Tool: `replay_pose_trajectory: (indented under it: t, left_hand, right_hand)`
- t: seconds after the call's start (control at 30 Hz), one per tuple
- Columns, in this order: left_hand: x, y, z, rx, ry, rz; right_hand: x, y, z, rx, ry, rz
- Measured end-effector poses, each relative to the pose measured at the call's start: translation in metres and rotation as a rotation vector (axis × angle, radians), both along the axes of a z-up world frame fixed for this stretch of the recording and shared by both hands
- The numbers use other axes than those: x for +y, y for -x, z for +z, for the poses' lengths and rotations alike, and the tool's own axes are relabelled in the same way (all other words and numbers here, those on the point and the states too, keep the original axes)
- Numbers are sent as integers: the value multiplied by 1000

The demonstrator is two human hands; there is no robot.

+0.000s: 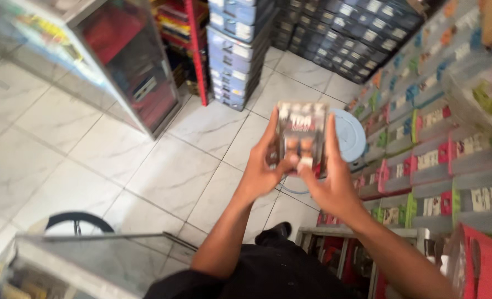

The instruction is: The person holds, sorts, and organizes several retail packages containing motorcycle parts and accessories on a glass display counter and near wall storage racks.

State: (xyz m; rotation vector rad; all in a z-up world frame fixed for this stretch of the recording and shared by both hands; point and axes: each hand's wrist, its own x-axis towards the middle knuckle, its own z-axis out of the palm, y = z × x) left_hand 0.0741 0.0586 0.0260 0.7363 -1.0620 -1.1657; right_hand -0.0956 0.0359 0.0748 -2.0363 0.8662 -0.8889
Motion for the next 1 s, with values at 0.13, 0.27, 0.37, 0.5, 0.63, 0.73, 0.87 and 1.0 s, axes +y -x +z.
replay_pose_trajectory:
  t: [0.13,0.27,0.37,0.5,0.63,0.73,0.87,1.0]
  left_hand:
    - [9,-16,23,-86,114,138]
    - [26,-17,25,-101,62,180]
    - [40,-11,19,-157,67,275]
    - [62,-4,9,-250,116,426]
    - [89,2,-5,-300,-108,486]
    - [110,12,-13,-321,-182,555]
    - [143,25,-25,-366,-200,692]
    - [186,32,-38,-403,-339,829]
  right_hand:
    - [-1,-21,13,-172,-15,72]
    - [7,-22,6,-279,-70,160]
    - [7,-18,-2,-314,-199,187]
    - [13,-19,-14,-356,-377,254]
    - [27,-19,-27,-349,-470,318]
    - [37,-17,-34,-325,-572,366]
    - [52,-17,-48,-285,-657,458]
    - [76,-29,-73,-209,-742,576]
